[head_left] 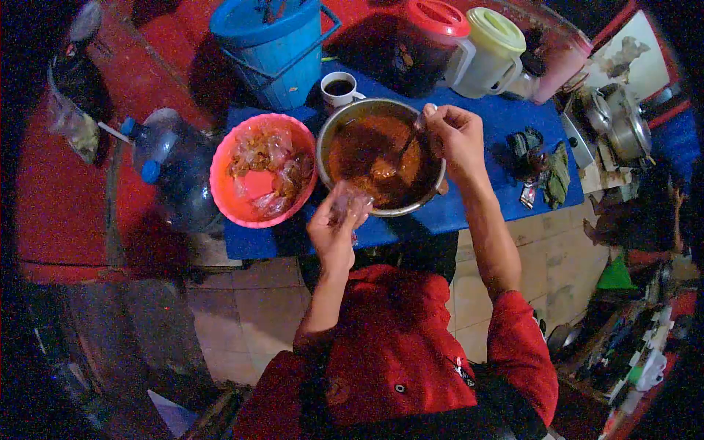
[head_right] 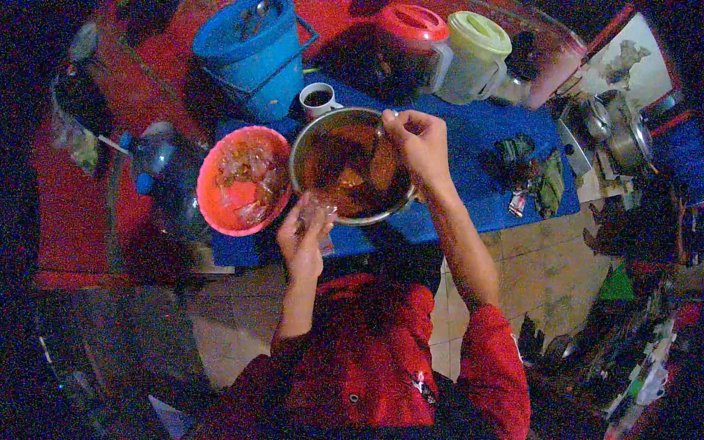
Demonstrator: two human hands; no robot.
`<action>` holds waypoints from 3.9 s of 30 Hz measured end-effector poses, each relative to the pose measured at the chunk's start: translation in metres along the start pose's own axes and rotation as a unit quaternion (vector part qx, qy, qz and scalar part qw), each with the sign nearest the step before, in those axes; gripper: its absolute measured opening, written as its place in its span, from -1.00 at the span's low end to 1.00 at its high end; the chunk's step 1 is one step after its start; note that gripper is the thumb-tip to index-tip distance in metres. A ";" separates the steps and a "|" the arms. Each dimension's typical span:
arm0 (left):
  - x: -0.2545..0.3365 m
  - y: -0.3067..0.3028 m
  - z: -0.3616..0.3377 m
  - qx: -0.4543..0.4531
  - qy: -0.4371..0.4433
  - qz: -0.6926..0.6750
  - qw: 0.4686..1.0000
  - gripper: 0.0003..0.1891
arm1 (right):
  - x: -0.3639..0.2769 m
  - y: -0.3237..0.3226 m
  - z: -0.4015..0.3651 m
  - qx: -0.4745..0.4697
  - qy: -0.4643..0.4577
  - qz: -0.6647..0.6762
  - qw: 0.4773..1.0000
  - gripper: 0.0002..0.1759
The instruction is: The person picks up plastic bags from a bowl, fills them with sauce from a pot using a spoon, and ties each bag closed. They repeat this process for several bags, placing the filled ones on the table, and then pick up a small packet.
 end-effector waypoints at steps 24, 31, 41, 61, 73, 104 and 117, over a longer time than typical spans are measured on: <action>0.033 0.028 0.011 0.104 0.143 -0.037 0.983 -0.72 | -0.034 -0.008 -0.095 0.114 -0.048 0.080 0.989 -0.83; -0.012 0.002 -0.005 -0.037 0.057 -0.191 0.979 -0.58 | 0.059 -0.046 -0.109 0.110 -0.036 -0.008 0.993 -0.88; -0.031 0.018 -0.033 -0.048 0.024 -0.085 0.995 -0.82 | 0.043 0.029 -0.154 -0.125 0.076 0.025 0.989 -0.84; -0.028 -0.011 -0.067 -0.073 0.182 0.338 0.921 -0.91 | 0.029 0.011 -0.159 -0.176 -0.083 -0.123 0.973 -0.82; -0.029 0.017 -0.086 -0.242 0.181 0.385 0.872 -0.71 | 0.030 -0.003 -0.154 -0.127 -0.032 -0.007 0.991 -0.92; -0.117 -0.032 -0.084 -0.162 -0.328 -0.265 0.892 -0.81 | 0.154 0.025 -0.233 -0.247 -0.011 -0.020 0.969 -0.80; -0.130 -0.051 -0.068 -0.098 0.074 0.461 0.879 -0.89 | 0.203 0.005 -0.224 -0.241 -0.022 0.016 0.970 -0.65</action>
Point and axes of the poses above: each hand's wrist, its own z-axis towards the middle knuckle, its own y-axis out of the palm, x = y × z, the point moved 5 cm from there along z, towards the middle knuckle, and after that the axes turned 10 degrees about z, right-handed, at the moved point
